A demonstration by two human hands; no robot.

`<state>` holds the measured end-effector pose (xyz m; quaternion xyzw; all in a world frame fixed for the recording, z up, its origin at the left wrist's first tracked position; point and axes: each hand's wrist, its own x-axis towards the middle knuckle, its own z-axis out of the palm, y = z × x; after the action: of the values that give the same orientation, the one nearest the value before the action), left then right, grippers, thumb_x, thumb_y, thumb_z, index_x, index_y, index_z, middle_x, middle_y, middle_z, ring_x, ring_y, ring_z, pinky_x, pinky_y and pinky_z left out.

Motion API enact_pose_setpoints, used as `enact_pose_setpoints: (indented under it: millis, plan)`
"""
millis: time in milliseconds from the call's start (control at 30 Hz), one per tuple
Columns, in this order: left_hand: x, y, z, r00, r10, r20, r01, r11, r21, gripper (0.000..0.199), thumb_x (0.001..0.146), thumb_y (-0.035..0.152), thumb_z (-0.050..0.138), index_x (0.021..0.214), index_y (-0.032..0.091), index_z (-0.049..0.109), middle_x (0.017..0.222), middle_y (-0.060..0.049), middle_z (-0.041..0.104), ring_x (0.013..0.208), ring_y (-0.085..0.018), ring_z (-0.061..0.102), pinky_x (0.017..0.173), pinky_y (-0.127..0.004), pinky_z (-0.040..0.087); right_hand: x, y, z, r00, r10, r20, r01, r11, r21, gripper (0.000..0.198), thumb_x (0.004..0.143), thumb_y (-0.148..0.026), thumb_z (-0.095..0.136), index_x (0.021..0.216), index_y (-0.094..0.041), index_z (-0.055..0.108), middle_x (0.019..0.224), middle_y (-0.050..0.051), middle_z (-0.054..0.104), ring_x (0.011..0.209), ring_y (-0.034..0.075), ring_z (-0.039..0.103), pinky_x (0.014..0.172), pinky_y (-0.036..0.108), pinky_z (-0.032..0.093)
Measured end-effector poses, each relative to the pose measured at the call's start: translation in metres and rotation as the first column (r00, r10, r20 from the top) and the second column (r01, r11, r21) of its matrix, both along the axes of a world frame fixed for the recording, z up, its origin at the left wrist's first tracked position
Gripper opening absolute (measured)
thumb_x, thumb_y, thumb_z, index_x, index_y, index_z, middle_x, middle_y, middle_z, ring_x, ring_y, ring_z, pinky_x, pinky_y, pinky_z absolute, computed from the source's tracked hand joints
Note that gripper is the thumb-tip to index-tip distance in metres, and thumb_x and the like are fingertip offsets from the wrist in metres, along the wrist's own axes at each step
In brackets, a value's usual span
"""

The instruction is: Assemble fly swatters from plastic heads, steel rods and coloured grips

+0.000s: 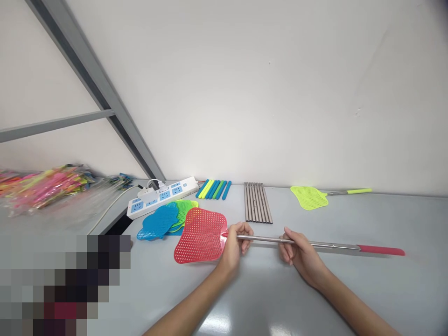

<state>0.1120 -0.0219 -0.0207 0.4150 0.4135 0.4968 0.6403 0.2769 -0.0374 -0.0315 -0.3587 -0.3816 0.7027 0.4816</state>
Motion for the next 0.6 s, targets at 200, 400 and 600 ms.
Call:
enact_pose_setpoints:
  millis: [200, 400, 600]
  plan:
    - [0.001, -0.002, 0.002, 0.984, 0.055, -0.167, -0.04, 0.995, 0.094, 0.042, 0.08, 0.038, 0.028, 0.049, 0.015, 0.046, 0.034, 0.005, 0.03, 0.034, -0.006, 0.025, 0.04, -0.021, 0.017, 0.0, 0.001, 0.001, 0.999, -0.007, -0.049, 0.006, 1.0, -0.013, 0.048, 0.083, -0.035, 0.036, 0.04, -0.017, 0.043, 0.04, 0.0, 0.042, 0.041, 0.011, 0.035, 0.044, 0.026, 0.025]
    - [-0.002, -0.003, 0.007, 0.981, -0.08, -0.177, 0.093, 0.993, 0.068, 0.041, 0.079, 0.036, 0.027, 0.051, 0.015, 0.047, 0.037, 0.004, 0.034, 0.034, -0.007, 0.027, 0.038, -0.021, 0.019, 0.002, -0.002, 0.0, 0.995, 0.095, -0.001, -0.095, 0.995, 0.037, 0.052, 0.084, -0.035, 0.031, 0.038, -0.017, 0.048, 0.041, 0.002, 0.045, 0.041, 0.012, 0.039, 0.046, 0.027, 0.029]
    - [-0.002, -0.007, 0.014, 0.92, -0.327, -0.215, 0.332, 0.943, -0.017, 0.046, 0.078, 0.041, 0.024, 0.05, 0.014, 0.048, 0.034, 0.003, 0.035, 0.033, -0.007, 0.028, 0.036, -0.021, 0.02, 0.009, -0.003, 0.0, 0.976, 0.215, 0.026, -0.216, 0.976, 0.038, 0.057, 0.084, -0.034, 0.024, 0.034, -0.018, 0.045, 0.04, 0.004, 0.047, 0.042, 0.015, 0.043, 0.052, 0.03, 0.033]
